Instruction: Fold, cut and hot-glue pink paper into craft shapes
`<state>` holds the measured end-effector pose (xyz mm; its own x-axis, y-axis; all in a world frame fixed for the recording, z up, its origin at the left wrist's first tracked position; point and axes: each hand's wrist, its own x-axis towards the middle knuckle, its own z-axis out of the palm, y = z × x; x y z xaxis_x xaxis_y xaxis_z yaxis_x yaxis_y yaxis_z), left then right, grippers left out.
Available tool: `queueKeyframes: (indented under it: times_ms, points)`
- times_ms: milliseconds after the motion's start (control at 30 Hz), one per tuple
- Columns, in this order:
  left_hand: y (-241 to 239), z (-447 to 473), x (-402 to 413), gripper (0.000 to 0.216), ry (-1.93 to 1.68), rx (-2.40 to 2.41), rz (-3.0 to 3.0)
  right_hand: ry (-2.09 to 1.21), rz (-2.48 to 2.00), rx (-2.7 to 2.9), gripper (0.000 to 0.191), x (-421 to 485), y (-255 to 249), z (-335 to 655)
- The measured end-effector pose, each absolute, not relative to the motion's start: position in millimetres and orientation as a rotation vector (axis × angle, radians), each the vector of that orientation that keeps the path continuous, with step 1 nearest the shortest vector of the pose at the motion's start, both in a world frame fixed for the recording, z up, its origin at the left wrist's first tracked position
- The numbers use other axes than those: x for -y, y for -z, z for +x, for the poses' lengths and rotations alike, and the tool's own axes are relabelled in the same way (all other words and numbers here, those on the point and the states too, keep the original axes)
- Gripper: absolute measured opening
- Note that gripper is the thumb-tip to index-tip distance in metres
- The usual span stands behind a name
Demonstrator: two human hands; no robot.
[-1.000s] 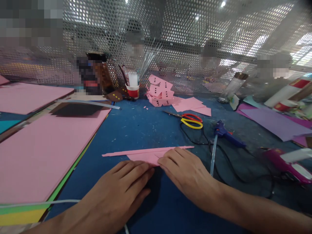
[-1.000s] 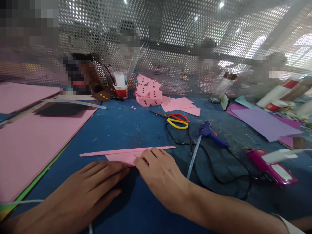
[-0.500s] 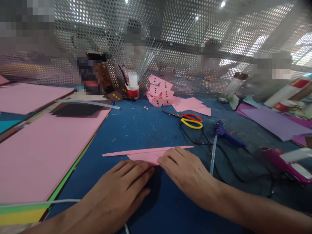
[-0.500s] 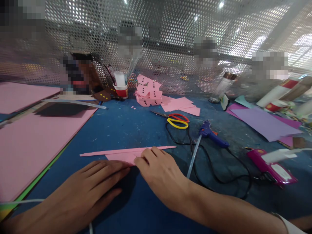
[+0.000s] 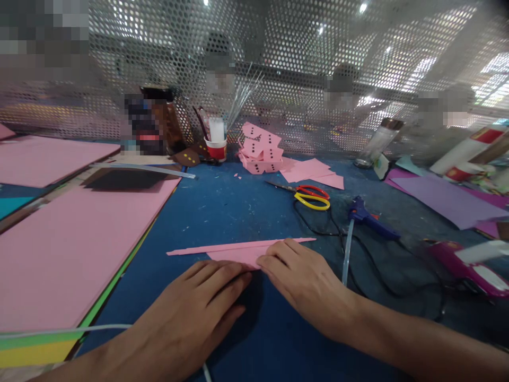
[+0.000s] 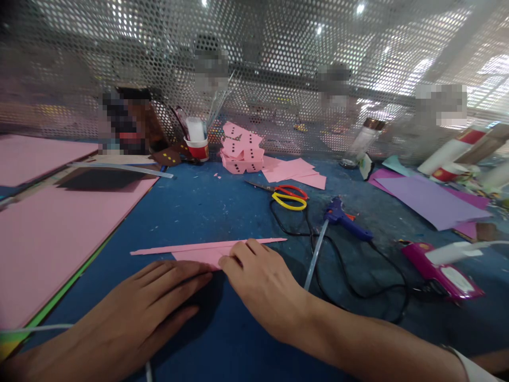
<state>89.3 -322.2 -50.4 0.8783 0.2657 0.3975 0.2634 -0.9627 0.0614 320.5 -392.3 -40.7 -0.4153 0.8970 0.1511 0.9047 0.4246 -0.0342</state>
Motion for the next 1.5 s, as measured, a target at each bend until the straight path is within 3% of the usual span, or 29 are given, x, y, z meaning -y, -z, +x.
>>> queueKeyframes:
  times_ms: [1500]
  points:
    - [50.9,89.1,320.7,0.029,-0.617,-0.44,3.064,0.157,-1.598,2.508,0.016,393.6,35.7,317.1]
